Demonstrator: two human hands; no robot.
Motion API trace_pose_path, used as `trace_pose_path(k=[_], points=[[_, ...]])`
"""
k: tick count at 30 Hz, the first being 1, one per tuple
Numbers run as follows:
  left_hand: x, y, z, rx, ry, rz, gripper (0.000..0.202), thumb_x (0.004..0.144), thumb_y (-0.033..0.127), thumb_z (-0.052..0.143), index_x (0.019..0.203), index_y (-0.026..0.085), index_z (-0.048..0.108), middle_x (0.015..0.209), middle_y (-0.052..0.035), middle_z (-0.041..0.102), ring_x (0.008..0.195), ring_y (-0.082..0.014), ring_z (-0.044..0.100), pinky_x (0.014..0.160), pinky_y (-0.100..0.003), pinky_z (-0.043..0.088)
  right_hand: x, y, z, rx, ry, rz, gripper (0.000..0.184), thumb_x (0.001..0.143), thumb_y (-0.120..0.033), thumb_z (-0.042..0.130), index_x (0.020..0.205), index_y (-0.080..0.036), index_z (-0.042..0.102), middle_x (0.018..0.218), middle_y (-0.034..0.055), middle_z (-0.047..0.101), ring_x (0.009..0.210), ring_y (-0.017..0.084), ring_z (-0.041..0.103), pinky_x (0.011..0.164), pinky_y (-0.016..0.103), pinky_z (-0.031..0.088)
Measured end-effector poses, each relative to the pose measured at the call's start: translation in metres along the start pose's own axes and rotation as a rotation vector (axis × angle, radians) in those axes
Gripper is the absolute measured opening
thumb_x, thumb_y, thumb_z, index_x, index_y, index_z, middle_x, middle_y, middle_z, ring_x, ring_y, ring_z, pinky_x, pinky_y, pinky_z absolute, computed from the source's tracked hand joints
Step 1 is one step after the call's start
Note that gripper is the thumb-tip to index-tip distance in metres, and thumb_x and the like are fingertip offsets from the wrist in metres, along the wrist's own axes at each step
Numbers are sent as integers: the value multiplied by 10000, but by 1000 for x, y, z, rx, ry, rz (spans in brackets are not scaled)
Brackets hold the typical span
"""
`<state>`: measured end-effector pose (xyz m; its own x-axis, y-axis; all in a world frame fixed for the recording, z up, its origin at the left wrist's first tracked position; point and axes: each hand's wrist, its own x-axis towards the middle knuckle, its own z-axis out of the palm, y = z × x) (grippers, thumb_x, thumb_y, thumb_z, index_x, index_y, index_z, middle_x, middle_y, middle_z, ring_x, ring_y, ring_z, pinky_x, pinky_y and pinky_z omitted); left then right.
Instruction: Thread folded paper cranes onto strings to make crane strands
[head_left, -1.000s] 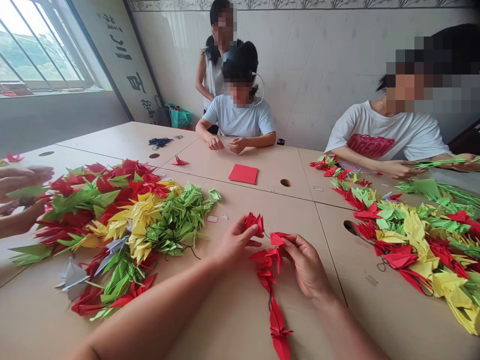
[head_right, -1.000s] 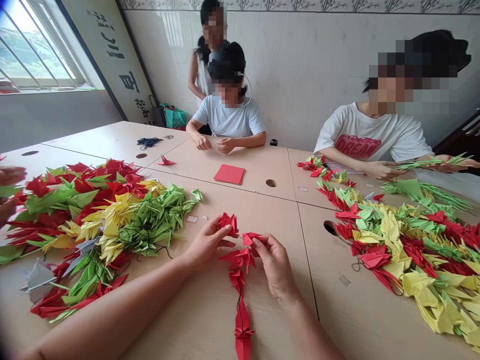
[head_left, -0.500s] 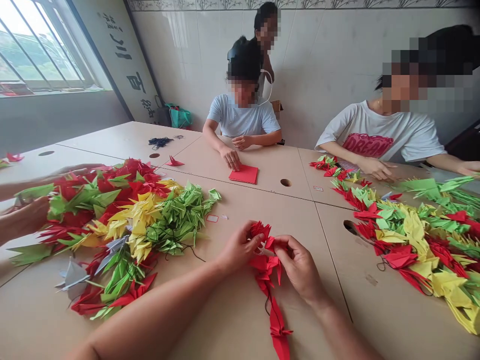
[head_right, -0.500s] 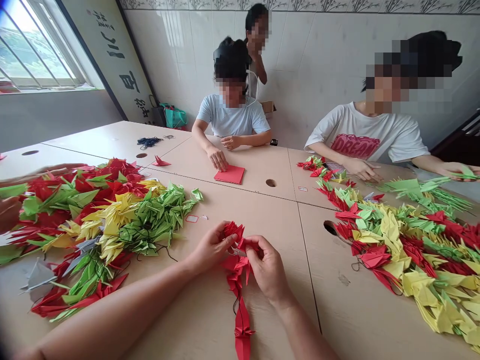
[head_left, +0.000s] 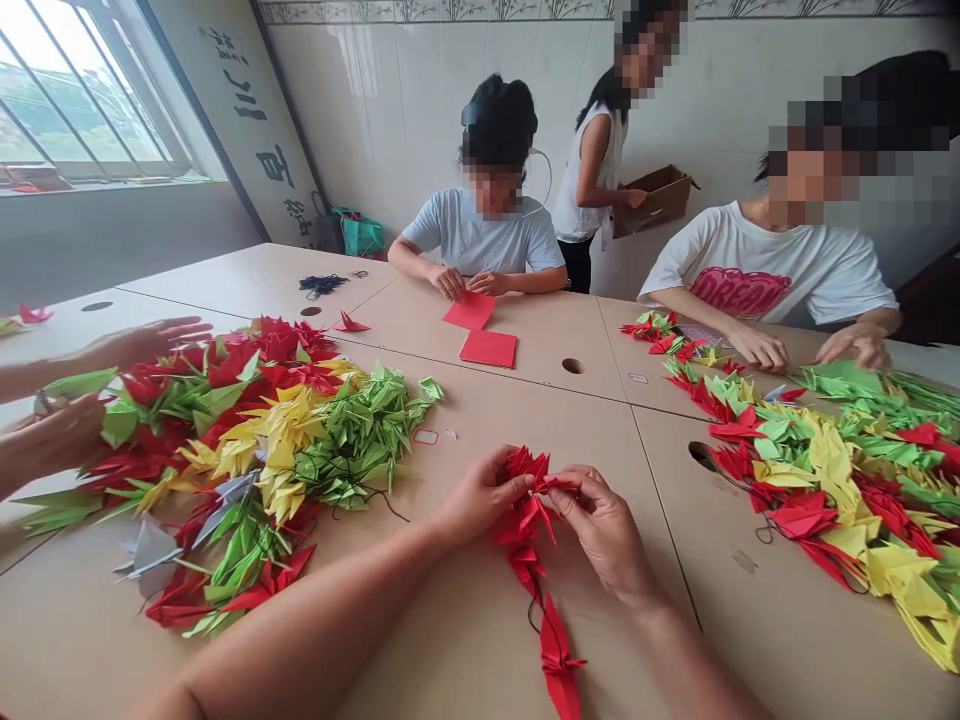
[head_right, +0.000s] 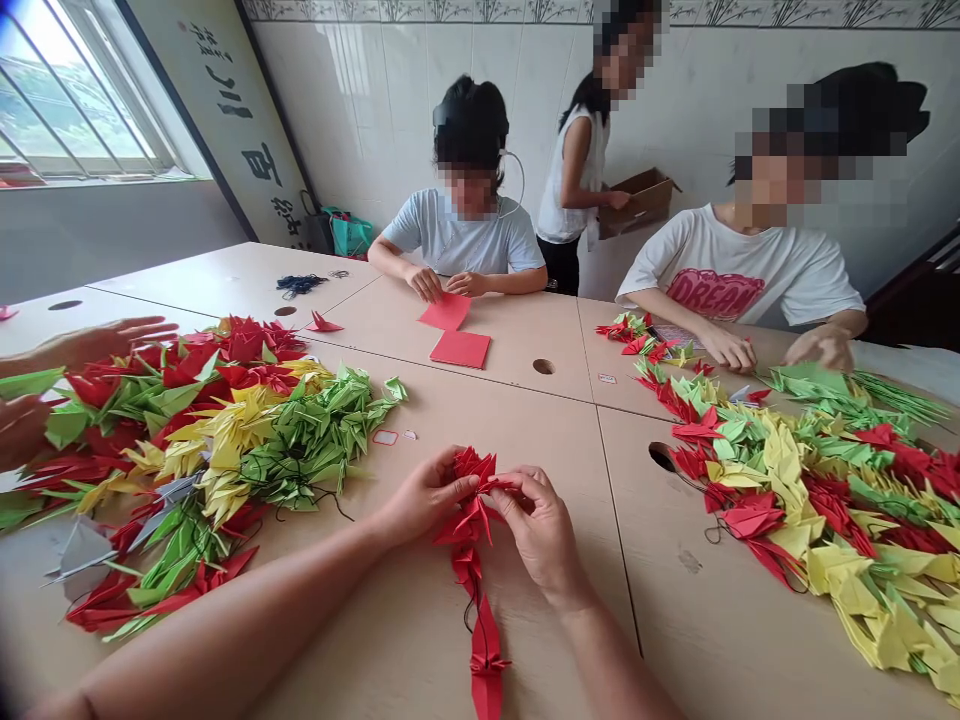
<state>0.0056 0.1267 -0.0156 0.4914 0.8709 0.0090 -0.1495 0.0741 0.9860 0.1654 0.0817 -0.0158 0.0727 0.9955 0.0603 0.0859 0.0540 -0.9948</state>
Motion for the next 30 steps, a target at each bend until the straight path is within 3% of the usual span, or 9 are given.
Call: trace_pose_path(k=[3, 9, 15, 18, 24, 27, 30], points=[[0, 1, 0, -36, -12, -7, 347, 748, 451, 637, 901, 155, 544, 769, -6, 569, 680, -108, 509, 632, -220, 406, 1, 1, 0, 44, 2, 30, 255, 748, -436, 653, 855, -205, 671, 1048, 62, 610, 903, 191, 594, 787, 311, 514], [-1, 0, 0, -90, -58, -51, 408, 692, 454, 693, 937, 155, 562, 816, -20, 596, 709, -124, 548, 673, -244, 427, -1, -4, 1, -24, -22, 47, 271, 777, -456, 617, 852, -196, 634, 870, 54, 665, 792, 193, 608, 737, 309, 488], [-2, 1, 0, -78, -82, -84, 412, 628, 432, 747, 854, 151, 549, 727, 12, 565, 635, -95, 521, 610, -215, 409, -1, -4, 4, -94, 53, 22, 274, 732, -456, 661, 825, -211, 581, 771, 27, 630, 721, 177, 587, 684, 295, 474], [-1, 4, -1, -80, -49, -93, 375, 644, 426, 736, 804, 144, 547, 694, 23, 544, 592, -76, 492, 564, -195, 389, 1, -3, 0, -14, 53, 35, 360, 712, -444, 688, 944, -218, 531, 853, 33, 641, 800, 180, 608, 740, 312, 484], [1, 4, -4, -233, 53, -148, 335, 667, 376, 730, 852, 158, 555, 745, 18, 574, 609, -80, 533, 595, -203, 430, 1, -4, -6, 168, -205, 168, 486, 779, -431, 636, 1180, -246, 434, 1120, 76, 614, 1012, 194, 592, 888, 359, 455], [1, 4, -3, -264, 57, -136, 341, 673, 372, 727, 880, 158, 562, 751, 16, 579, 609, -79, 537, 605, -206, 437, -3, -6, 0, 236, -310, 222, 589, 768, -394, 661, 1257, -273, 356, 1129, 74, 605, 1002, 200, 604, 873, 375, 477], [0, 7, -1, -239, 63, -91, 337, 680, 367, 725, 881, 148, 564, 772, 3, 584, 628, -78, 533, 598, -192, 431, -5, -7, 6, 223, -315, 258, 643, 756, -383, 676, 1282, -277, 321, 1056, 58, 628, 957, 194, 619, 839, 364, 495]])
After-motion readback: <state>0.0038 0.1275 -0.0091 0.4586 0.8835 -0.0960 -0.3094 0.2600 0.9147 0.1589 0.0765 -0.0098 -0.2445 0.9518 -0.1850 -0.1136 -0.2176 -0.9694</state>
